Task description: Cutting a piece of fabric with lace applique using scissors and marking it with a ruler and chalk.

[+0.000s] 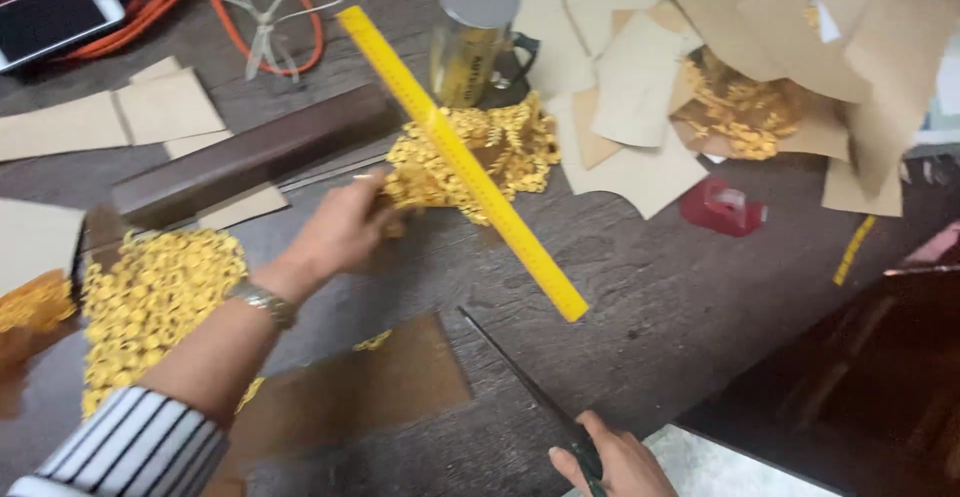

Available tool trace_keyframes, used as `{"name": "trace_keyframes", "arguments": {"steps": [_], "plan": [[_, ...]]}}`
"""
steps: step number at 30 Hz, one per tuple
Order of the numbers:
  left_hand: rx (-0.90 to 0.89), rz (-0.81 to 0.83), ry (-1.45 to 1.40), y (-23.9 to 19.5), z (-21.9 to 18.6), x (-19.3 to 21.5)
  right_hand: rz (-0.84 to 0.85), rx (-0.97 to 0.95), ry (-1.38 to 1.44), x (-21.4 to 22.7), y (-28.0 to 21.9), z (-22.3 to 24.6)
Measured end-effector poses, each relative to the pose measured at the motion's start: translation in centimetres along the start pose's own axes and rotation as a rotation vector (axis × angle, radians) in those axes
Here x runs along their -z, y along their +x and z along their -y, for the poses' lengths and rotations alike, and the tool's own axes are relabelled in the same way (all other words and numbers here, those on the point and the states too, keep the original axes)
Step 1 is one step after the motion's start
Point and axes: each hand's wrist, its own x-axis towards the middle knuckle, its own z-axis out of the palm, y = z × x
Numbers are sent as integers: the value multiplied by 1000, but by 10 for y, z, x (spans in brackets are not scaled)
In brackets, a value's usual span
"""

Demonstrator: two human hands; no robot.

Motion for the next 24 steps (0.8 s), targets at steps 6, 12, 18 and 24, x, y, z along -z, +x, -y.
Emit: {"name": "trace_keyframes", "arguments": {"steps": [6,12,18,24], "plan": [[-32,206,13,52,-126,-76,-130,-53,75,-18,36,-50],[-32,162,44,53,-226,-117,-424,-86,197,-16,51,-83],[-489,-483,-100,-2,-182,-155,-662,107,384,20,97,-99],[-331,-549,-92,-113,-73,-135,-697,360,128,94,106,-70]]}}
